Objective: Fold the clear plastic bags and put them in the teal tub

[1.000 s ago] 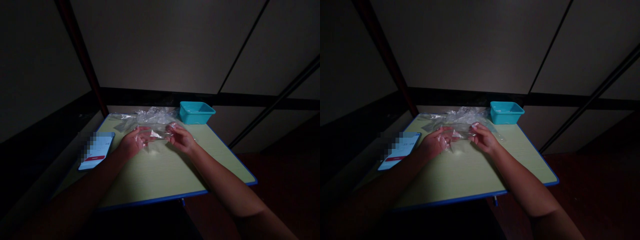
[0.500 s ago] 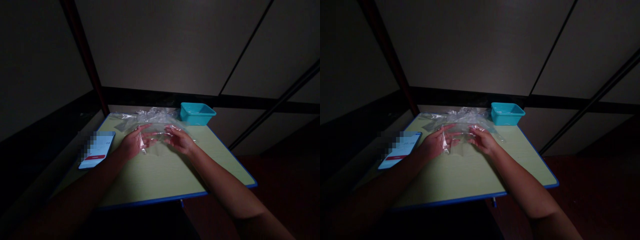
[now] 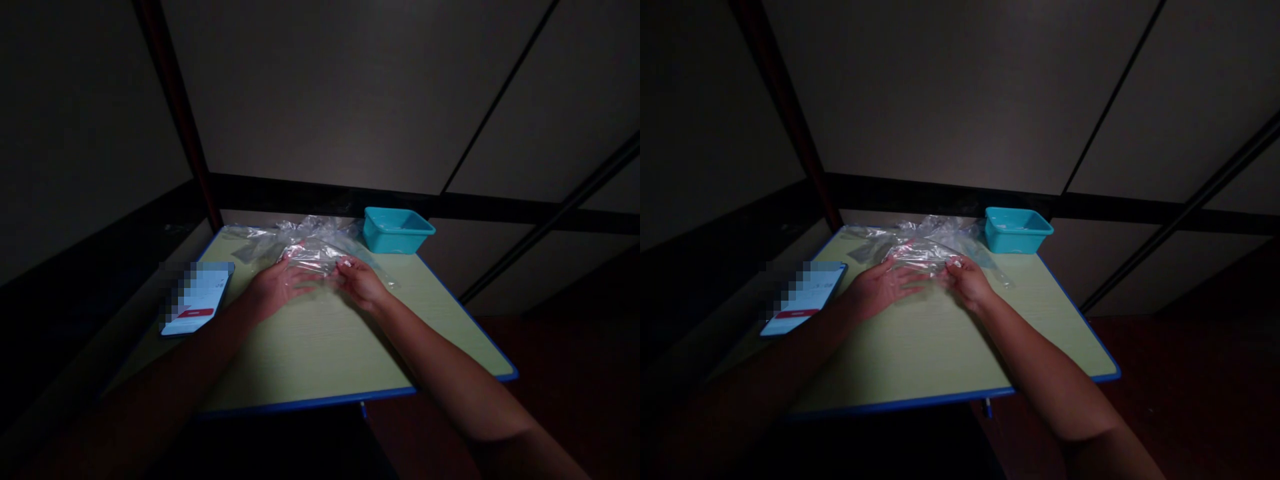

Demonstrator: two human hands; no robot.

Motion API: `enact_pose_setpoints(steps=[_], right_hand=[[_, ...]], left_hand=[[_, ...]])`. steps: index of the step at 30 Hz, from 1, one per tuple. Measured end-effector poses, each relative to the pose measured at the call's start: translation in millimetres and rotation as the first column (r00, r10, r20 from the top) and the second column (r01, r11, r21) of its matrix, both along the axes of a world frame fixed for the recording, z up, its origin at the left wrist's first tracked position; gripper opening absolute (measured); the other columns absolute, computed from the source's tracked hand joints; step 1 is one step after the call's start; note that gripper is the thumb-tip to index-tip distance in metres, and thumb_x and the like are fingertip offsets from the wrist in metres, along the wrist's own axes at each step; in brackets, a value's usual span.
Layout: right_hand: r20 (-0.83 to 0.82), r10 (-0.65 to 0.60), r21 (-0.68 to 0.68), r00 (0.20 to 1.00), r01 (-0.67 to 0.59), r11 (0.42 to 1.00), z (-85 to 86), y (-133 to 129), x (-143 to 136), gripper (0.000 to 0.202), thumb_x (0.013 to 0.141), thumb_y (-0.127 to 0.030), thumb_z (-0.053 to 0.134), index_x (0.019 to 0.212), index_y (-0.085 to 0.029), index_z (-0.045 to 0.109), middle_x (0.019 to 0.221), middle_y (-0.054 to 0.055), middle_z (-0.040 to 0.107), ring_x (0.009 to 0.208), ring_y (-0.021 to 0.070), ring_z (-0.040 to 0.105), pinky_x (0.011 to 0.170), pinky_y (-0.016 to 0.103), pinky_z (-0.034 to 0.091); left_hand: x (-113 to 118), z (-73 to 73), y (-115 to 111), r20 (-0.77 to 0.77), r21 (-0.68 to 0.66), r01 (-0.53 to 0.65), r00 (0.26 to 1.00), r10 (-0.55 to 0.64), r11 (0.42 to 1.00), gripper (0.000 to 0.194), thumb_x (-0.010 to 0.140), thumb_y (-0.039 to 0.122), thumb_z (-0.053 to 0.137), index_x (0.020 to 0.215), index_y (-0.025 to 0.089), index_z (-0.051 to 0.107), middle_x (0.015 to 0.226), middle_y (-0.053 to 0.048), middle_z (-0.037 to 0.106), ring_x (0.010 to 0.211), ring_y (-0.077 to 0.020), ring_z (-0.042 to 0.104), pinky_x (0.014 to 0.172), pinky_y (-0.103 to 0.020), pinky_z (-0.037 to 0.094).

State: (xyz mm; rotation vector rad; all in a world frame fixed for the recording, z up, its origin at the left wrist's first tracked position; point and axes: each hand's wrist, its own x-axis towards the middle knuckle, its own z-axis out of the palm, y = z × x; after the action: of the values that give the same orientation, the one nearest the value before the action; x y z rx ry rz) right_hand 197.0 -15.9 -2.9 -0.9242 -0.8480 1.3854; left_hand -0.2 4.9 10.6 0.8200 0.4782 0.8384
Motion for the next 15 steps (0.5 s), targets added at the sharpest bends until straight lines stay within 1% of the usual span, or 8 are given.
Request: enact_pose_setpoints(steps=[2,4,7,9,10,12,13,15], right_hand=[[0.007,-0.049,-0.025,0.999,0.049,0.998,-0.1,1.7,0.9,0.024,0.065,-0.021,0.076,0.07,-0.019,0.053,0.051,-0.006,0.053,0.046,0.008,0.051,0.048,0.021,0.049],[0.035,-0.047,-0.035,0.998,0.048,0.998,1.6,1.7,2.5,0.025,0.064,-0.023,0.076,0.074,-0.019,0.053,0.047,-0.009,0.048,0.038,0.0061,0.043,0.039,0.019,0.043],[0.083,0.116,-0.05,0.99,-0.112,0.992,6.6,-1.6,5.6,0.027,0.066,-0.027,0.073,0.083,-0.019,0.054,0.044,-0.011,0.044,0.031,0.004,0.031,0.03,0.016,0.031],[0.097,0.248,-0.064,0.964,-0.243,0.968,9.8,-4.9,7.3,0.029,0.067,-0.026,0.073,0.089,-0.018,0.056,0.045,-0.011,0.046,0.03,0.0029,0.028,0.029,0.015,0.024],[0.105,0.301,-0.07,0.948,-0.295,0.953,11.0,-6.5,7.9,0.032,0.066,-0.024,0.073,0.093,-0.018,0.057,0.048,-0.01,0.05,0.03,0.0027,0.029,0.029,0.015,0.024],[0.121,0.367,-0.07,0.922,-0.361,0.93,12.3,-9.1,8.6,0.041,0.063,-0.021,0.075,0.101,-0.018,0.058,0.057,-0.006,0.058,0.036,0.0041,0.04,0.033,0.015,0.028],[0.125,0.384,-0.065,0.915,-0.378,0.923,12.6,-9.9,9.0,0.047,0.061,-0.02,0.076,0.105,-0.019,0.057,0.062,-0.004,0.061,0.041,0.0056,0.046,0.036,0.016,0.032],[0.128,0.407,-0.061,0.905,-0.402,0.914,12.5,-10.1,10.7,0.058,0.057,-0.021,0.08,0.11,-0.021,0.056,0.07,-0.003,0.064,0.051,0.0091,0.056,0.045,0.018,0.042]], left_hand=[[-0.4,-4.7,1.4,-0.001,0.035,0.009,1.0,-0.009,0.999,0.04,0.091,0.038,0.044,0.128,0.025,0.052,0.112,-0.01,0.066,0.107,-0.0267,0.061,0.085,-0.041,0.048],[-0.8,-11.6,2.9,-0.048,0.084,0.044,0.998,-0.04,0.996,0.044,0.086,0.043,0.052,0.124,0.022,0.056,0.12,-0.012,0.062,0.119,-0.0288,0.053,0.091,-0.042,0.045],[-1.9,-24.1,5.2,-0.166,0.199,0.154,0.979,-0.122,0.968,0.061,0.073,0.051,0.067,0.126,0.023,0.056,0.13,-0.012,0.057,0.131,-0.0331,0.037,0.1,-0.047,0.037],[-2.3,-30.5,6.4,-0.191,0.329,0.228,0.966,-0.172,0.917,0.072,0.067,0.053,0.072,0.131,0.026,0.052,0.137,-0.01,0.05,0.136,-0.0342,0.029,0.105,-0.05,0.03],[-2.4,-32.2,6.6,-0.179,0.396,0.247,0.965,-0.189,0.884,0.078,0.066,0.057,0.072,0.134,0.028,0.048,0.141,-0.009,0.046,0.137,-0.0347,0.026,0.106,-0.051,0.028],[-2.8,-32.1,5.9,-0.132,0.52,0.227,0.974,-0.185,0.824,0.086,0.068,0.064,0.066,0.142,0.03,0.036,0.147,-0.008,0.038,0.139,-0.0358,0.022,0.107,-0.053,0.027],[-3.2,-30.6,4.9,-0.104,0.575,0.189,0.982,-0.158,0.796,0.091,0.069,0.068,0.062,0.145,0.03,0.029,0.15,-0.008,0.033,0.139,-0.0364,0.02,0.107,-0.053,0.027],[-4.3,-26.6,2.3,-0.084,0.684,0.084,0.996,-0.036,0.725,0.1,0.068,0.07,0.061,0.148,0.031,0.017,0.155,-0.006,0.02,0.141,-0.0361,0.01,0.11,-0.053,0.022]])
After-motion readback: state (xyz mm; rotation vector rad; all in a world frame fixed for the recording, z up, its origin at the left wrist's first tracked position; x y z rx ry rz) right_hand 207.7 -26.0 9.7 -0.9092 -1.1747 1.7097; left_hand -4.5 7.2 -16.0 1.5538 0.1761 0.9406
